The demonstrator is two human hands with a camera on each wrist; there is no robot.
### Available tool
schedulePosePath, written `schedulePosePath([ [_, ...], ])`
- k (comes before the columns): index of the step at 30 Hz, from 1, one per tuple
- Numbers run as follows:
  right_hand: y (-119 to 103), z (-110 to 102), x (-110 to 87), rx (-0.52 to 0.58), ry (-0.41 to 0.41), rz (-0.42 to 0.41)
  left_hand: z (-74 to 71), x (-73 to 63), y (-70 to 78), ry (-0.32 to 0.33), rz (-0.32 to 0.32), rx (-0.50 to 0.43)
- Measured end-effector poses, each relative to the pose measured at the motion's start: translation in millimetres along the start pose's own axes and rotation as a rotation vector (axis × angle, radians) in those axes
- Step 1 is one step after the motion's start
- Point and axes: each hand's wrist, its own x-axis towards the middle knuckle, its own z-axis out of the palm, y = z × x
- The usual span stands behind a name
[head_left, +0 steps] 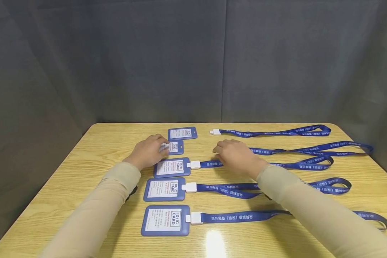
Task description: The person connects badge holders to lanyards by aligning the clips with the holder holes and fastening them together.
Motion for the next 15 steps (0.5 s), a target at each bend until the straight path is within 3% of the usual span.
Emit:
schedulePosePath([
  [7,28.6,5.1,-4.4,-0.03,0.056,0.013,5.3,3.7,-1.6,-0.037,-0.042,0.026],
  [15,55.7,4.1,-12.0,-0.024,0.013,0.13,8.1,4.9,3.5,-0.097,-0.13,-0.079],
])
